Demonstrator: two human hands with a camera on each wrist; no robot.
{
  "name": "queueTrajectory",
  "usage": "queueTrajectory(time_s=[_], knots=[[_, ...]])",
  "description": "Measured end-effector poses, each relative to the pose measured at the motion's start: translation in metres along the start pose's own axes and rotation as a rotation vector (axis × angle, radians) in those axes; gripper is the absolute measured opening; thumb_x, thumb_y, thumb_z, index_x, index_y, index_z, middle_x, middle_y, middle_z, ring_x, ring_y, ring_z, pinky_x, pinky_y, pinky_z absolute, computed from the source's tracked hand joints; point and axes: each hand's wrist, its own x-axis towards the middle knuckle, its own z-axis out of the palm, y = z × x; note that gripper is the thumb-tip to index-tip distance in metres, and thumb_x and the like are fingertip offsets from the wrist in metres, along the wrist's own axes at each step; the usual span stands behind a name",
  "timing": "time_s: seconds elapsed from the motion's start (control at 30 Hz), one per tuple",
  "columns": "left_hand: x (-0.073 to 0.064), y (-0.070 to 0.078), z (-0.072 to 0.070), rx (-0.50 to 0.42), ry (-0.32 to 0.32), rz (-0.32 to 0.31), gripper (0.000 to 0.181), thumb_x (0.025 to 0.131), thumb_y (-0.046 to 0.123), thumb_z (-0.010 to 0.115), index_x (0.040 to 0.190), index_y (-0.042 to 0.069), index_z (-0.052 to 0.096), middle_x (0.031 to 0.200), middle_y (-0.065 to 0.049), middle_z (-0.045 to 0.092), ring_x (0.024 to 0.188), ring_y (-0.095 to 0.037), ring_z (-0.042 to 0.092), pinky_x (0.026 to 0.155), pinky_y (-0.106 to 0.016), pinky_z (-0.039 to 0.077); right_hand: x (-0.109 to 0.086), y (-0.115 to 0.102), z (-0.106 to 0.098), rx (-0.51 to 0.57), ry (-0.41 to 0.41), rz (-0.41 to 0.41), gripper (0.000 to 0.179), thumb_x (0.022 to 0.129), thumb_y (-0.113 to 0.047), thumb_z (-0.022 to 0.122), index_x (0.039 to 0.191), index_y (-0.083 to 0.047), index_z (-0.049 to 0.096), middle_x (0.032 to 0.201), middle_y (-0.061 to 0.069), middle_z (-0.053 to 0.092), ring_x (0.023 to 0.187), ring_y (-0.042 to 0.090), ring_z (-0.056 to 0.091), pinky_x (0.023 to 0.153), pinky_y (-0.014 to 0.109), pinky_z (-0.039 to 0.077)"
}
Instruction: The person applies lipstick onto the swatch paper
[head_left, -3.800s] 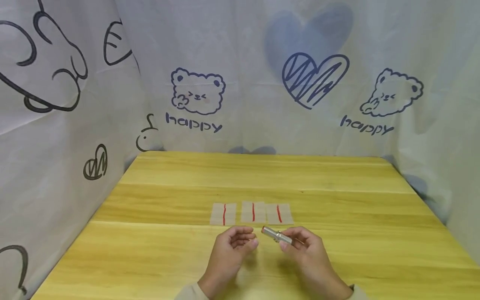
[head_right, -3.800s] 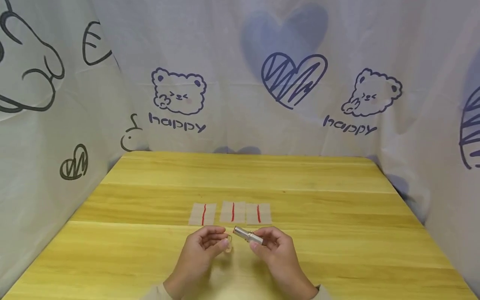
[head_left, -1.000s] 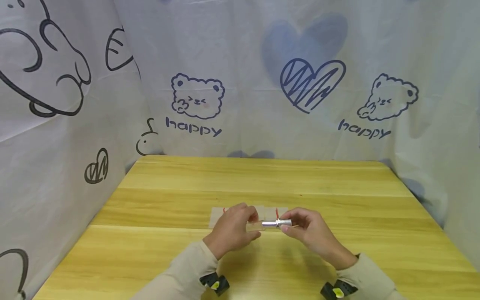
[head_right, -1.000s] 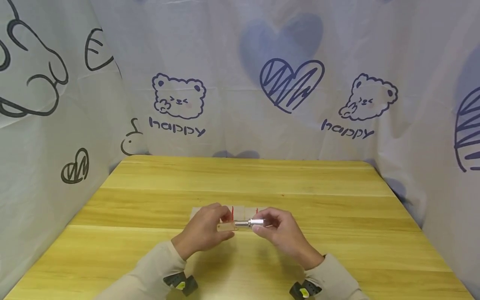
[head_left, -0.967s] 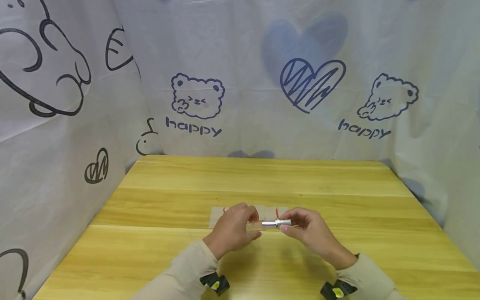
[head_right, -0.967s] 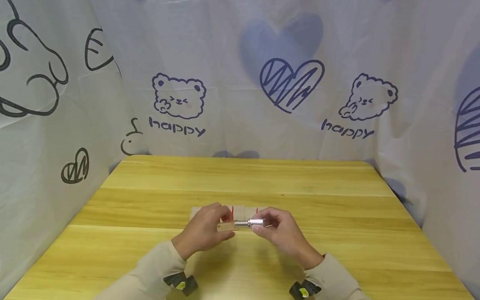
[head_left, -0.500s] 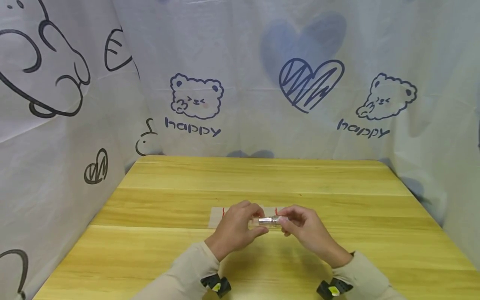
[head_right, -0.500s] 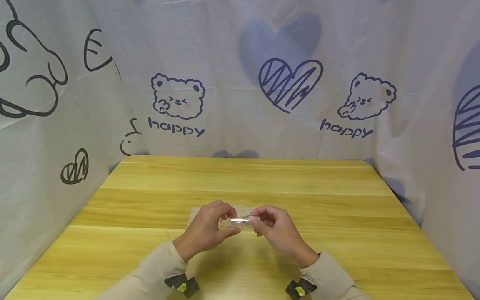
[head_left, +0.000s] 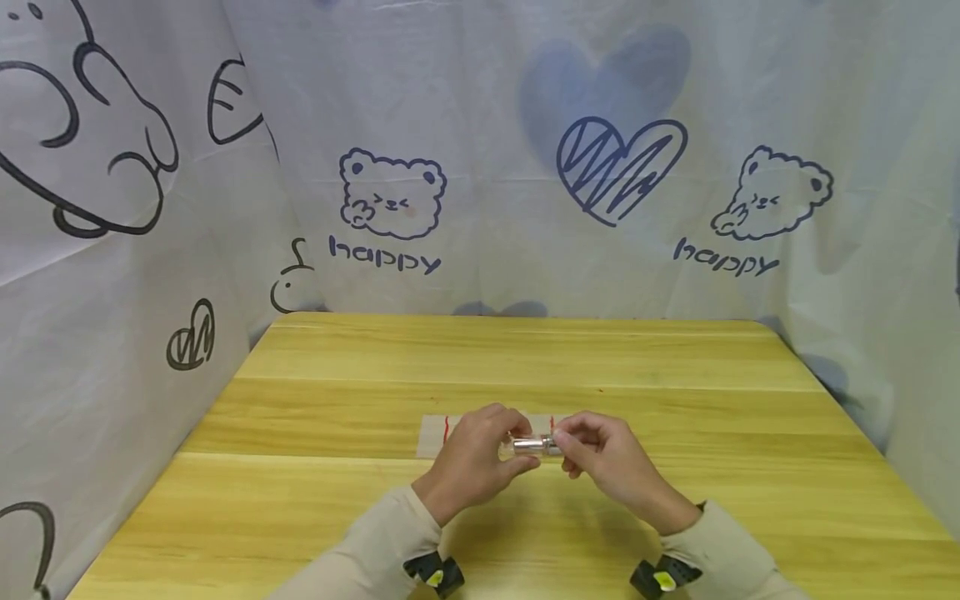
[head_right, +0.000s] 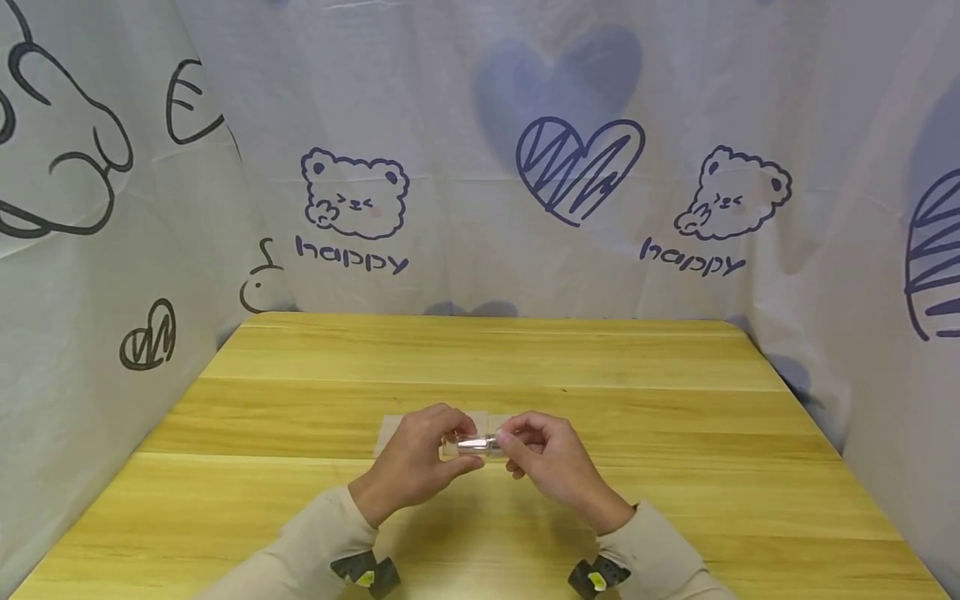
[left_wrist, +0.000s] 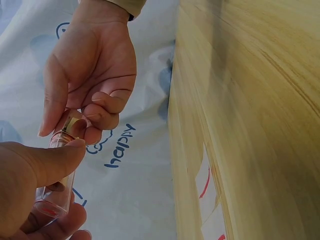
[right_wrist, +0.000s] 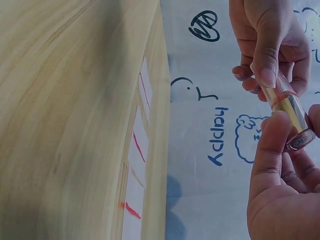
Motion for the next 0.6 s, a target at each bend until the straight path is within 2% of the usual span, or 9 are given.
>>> queueTrajectory(time_s=[0.43, 0.6], knots=[[0.0015, -0.0009, 0.0028, 0.018, 0.010, 0.042, 0.021, 0.075, 0.014, 0.085, 0.084, 0.008, 0.067, 0.079, 0.001, 0.064, 0.069, -0.008, 0.056, 0.063, -0.020, 0.047, -0.0013, -0.0008, 0.0037, 0.026, 0.008, 0.009, 0.024, 0.098, -0.012, 0.059, 0.101, 0.011, 0.061, 0.086, 0.018, 0.066, 0.064, 0.012, 0.061, 0.060, 0.030, 0.056], [0.0039, -0.0022, 0.0019, 0.026, -0.008, 0.039, 0.020, 0.076, 0.014, 0.084, 0.086, 0.007, 0.068, 0.082, -0.001, 0.066, 0.071, -0.010, 0.058, 0.064, -0.021, 0.048, -0.0002, -0.0015, 0.0030, 0.050, -0.010, 0.031, 0.025, 0.099, -0.013, 0.058, 0.102, 0.012, 0.058, 0.090, 0.017, 0.066, 0.068, 0.013, 0.062, 0.063, 0.029, 0.055]])
